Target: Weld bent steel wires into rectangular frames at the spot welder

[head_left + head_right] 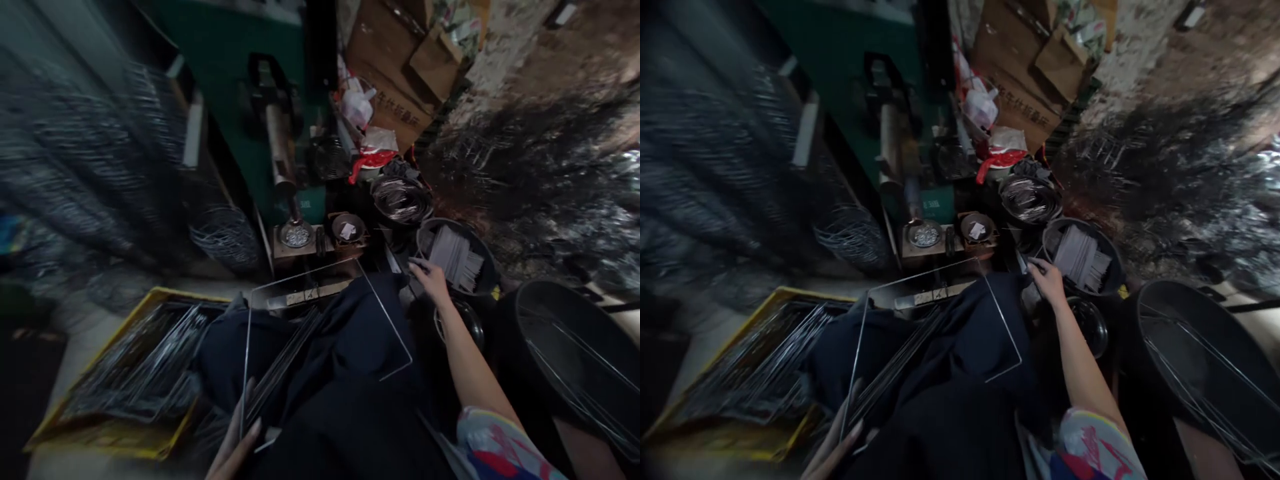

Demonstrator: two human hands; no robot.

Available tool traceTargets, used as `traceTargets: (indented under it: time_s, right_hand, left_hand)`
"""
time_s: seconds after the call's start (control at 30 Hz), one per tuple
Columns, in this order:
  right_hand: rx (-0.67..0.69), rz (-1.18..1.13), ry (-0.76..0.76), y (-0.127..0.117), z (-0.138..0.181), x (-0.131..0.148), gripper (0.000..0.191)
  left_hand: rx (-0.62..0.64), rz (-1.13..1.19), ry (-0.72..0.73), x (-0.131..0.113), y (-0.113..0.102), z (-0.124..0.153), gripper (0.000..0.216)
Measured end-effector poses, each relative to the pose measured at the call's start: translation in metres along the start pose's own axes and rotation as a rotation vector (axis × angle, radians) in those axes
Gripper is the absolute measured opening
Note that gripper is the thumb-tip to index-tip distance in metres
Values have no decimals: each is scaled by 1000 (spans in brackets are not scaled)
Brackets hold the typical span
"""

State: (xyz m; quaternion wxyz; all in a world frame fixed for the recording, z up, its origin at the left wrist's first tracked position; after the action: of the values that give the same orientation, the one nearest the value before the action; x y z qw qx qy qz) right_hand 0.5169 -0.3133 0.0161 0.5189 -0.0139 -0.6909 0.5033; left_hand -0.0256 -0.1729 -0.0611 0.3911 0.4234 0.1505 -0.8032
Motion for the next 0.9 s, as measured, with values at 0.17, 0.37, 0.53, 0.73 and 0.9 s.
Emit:
traceTargets:
  time_s: [0.17,0.37,0.53,0.73,0.9]
  right_hand:
    - [210,-6,-235,1,49,78,54]
    - [291,176,-312,0,72,124,61]
    - [305,238,-473,3,96,167,64]
    - [634,287,-695,62,131,205,75]
    - [707,312,-702,101,122,199,74]
  left_hand:
    - [44,289,-20,-19,-3,-10,90]
    - [-20,561,86,-21,-22,2,106]
    - [-9,599,101,-27,-8,-7,109]
    - [49,552,158,-48,17,-15,105]
    - [64,496,125,-43,18,-15,104]
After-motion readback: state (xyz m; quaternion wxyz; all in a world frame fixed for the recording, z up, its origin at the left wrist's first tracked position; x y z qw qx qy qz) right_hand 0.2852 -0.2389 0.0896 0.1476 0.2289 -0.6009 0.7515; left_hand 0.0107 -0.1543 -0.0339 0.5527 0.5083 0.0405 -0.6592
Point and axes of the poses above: each hand's wrist, its own z-axis away from the middle knuckle, its own y-axis out of the palm, x = y × z, the point moved 9 cm from there along -z, towards the middle knuckle, and after that the axes turned 12 degrees about x, right-handed, at the moved point
